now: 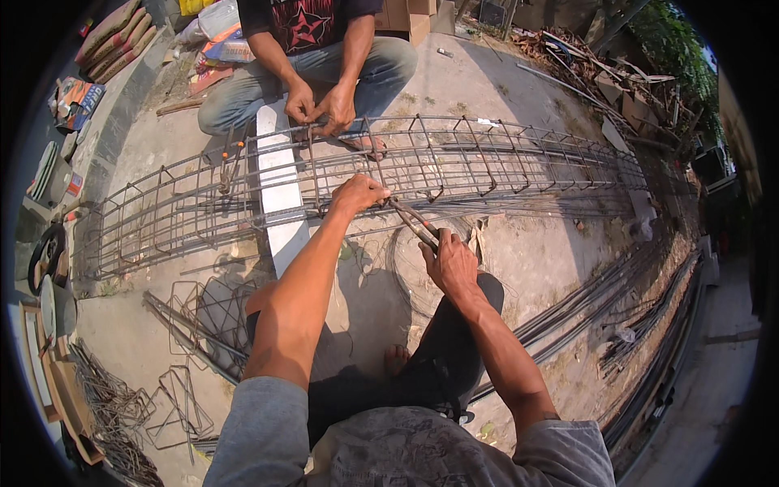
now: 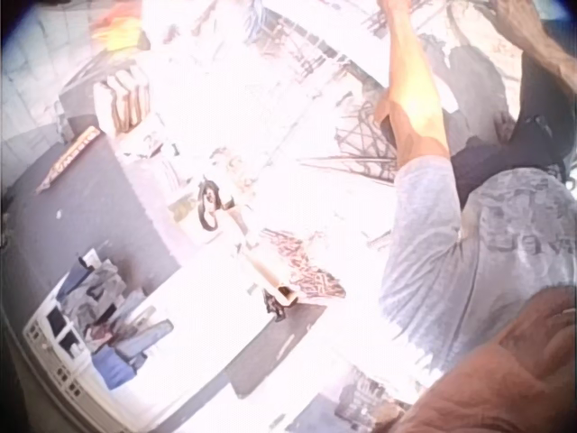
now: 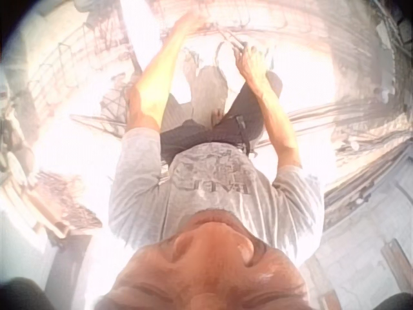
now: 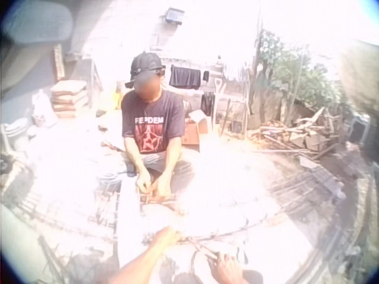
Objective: The person uses pliers to twist and cut thin wire to secure horizontal and vertical rebar segments into a cage-like framework for construction.
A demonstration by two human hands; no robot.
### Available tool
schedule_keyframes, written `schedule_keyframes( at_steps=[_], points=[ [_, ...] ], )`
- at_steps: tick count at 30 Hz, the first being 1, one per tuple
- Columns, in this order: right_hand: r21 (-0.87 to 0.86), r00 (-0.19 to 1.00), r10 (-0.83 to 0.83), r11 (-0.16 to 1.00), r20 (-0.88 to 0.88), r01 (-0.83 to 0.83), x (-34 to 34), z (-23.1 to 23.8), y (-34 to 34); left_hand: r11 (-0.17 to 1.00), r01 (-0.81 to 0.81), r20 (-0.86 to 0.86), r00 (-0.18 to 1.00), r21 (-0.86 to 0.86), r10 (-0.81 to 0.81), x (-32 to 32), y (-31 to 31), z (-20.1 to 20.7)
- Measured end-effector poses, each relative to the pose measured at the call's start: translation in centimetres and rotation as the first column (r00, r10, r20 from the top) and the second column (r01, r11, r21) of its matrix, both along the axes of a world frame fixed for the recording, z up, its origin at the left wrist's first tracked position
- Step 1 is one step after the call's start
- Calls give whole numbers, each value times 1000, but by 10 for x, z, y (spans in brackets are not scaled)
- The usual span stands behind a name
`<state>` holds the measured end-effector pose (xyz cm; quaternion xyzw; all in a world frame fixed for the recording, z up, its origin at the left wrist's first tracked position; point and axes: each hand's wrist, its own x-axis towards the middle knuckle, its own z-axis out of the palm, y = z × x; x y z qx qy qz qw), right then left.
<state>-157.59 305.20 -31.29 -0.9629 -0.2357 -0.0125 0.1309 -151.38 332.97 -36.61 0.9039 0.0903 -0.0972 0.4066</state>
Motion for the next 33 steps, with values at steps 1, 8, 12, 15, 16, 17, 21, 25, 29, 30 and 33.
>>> schedule_keyframes(
  at_steps=[1, 8, 12, 15, 16, 17, 21, 25, 29, 30, 33],
  points=[
    [-5, 1000, 0, 1000, -2, 0, -3, 0, 2, 1000, 0, -2, 1000, -5, 0, -1, 0, -1],
    [310, -56, 504, 612, -862, 728, 1, -26, 0, 998, -28, -26, 999, -53, 27, 0, -6, -9],
    [366, 111, 379, 710, -919, 602, 5, -11, -2, 998, -53, -25, 998, -46, 52, 0, -7, 0],
    [385, 348, 236, 801, -907, 459, 17, 8, 2, 999, -33, 34, 999, -29, 34, -3, -1, -2],
    [403, 400, 235, 816, -886, 414, 15, 14, 3, 1000, -24, 25, 999, -14, 25, -4, -1, -1],
    [419, 449, 237, 830, -862, 368, 14, 16, 4, 1000, -16, 16, 1000, 1, 16, -5, 0, 0],
    [515, 332, 396, 701, -856, 493, 6, -8, 8, 998, -44, 20, 999, -33, 45, 1, -3, -8],
    [326, -46, 623, 469, -781, 821, -17, -36, 6, 996, -49, -49, 998, -70, 45, 0, -10, -12],
    [252, 786, -41, 936, -617, 246, -12, 3, 10, 993, -116, -7, 993, -14, 116, -4, -7, -9],
    [158, 957, 5, 987, -290, 43, -9, 1, 1, 998, -67, -21, 998, -12, 67, -1, -6, -6],
    [-44, 948, 175, 985, 266, -170, -3, -1, -7, 998, -51, -15, 999, -47, 51, -2, -3, -7]
  ],
)
